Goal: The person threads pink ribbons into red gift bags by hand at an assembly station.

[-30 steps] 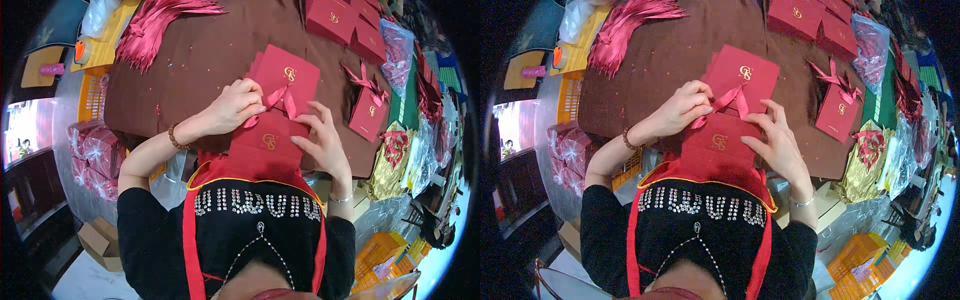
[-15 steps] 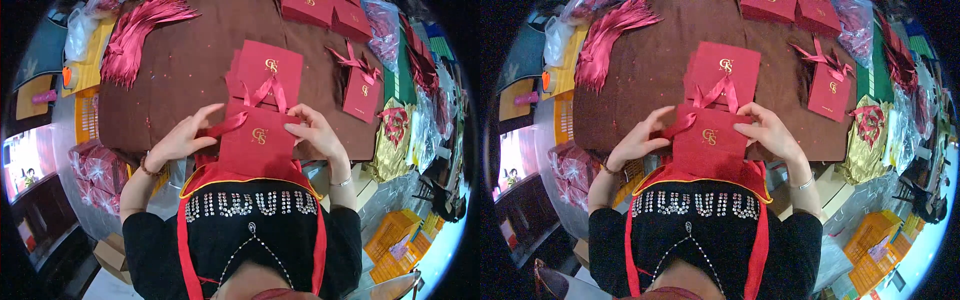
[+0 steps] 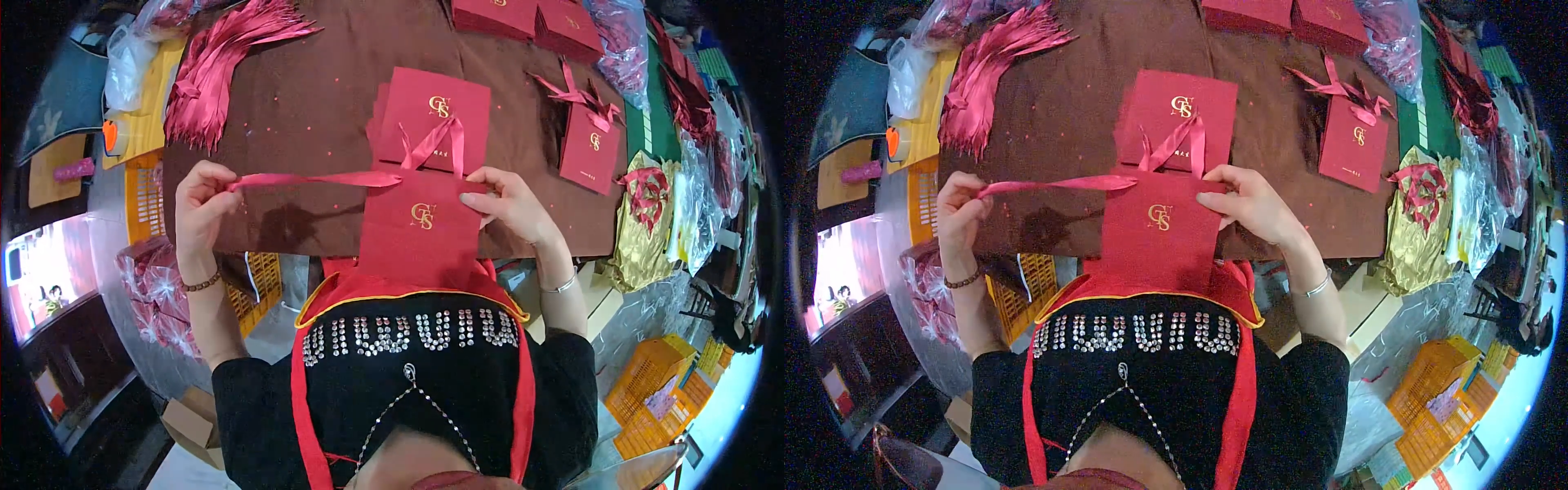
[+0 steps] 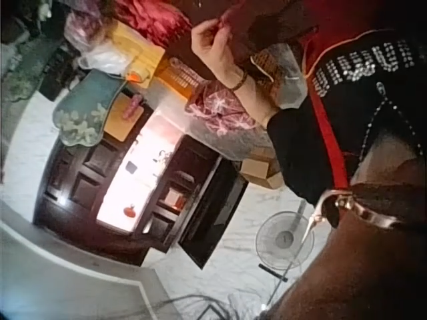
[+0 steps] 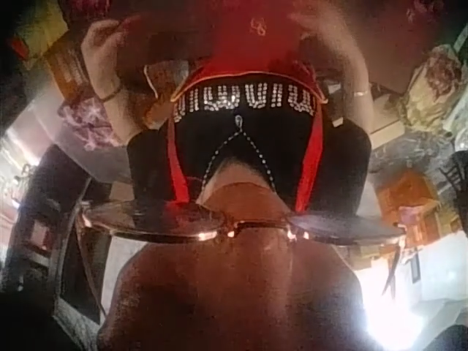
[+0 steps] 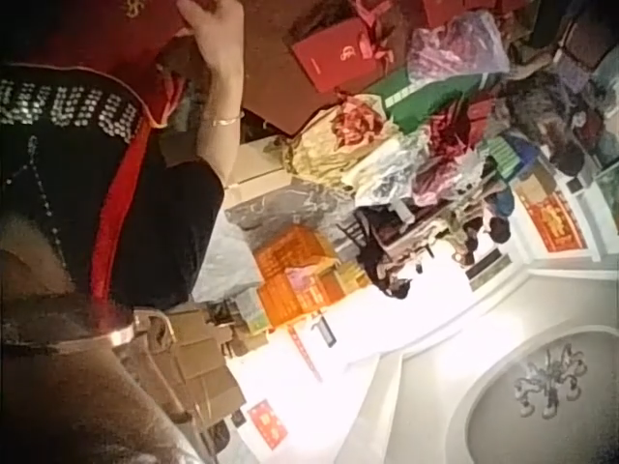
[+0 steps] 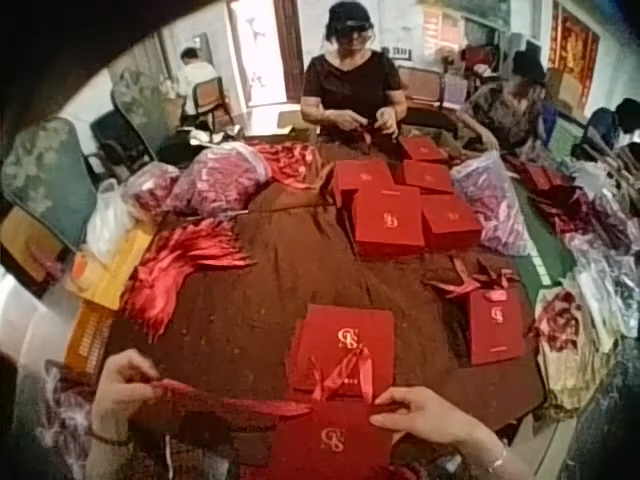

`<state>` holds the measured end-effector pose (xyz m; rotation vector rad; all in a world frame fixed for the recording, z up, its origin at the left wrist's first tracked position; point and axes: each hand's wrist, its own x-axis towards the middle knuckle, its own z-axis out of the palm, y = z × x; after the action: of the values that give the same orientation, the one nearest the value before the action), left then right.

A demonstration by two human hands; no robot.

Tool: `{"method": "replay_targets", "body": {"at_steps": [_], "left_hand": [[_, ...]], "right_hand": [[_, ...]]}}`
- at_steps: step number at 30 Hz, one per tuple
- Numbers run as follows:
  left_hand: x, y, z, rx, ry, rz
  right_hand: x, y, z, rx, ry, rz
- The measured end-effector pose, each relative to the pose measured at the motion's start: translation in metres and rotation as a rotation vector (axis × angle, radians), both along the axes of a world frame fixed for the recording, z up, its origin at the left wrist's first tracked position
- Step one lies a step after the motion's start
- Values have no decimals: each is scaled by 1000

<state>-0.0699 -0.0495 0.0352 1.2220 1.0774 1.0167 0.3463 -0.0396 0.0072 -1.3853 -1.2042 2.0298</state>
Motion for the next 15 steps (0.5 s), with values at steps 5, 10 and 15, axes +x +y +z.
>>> {"method": "replay_targets", "body": {"at_steps": [5, 10, 15], "left_hand": [[33, 16, 18, 314, 688, 125], [44, 25, 31, 249, 836, 103], [31, 23, 26, 99, 197, 20]], "right_hand": [[-4, 1, -5, 26, -41, -3], [0, 8, -9, 125, -125, 0], [-2, 11, -8, 143, -147, 64]]}}
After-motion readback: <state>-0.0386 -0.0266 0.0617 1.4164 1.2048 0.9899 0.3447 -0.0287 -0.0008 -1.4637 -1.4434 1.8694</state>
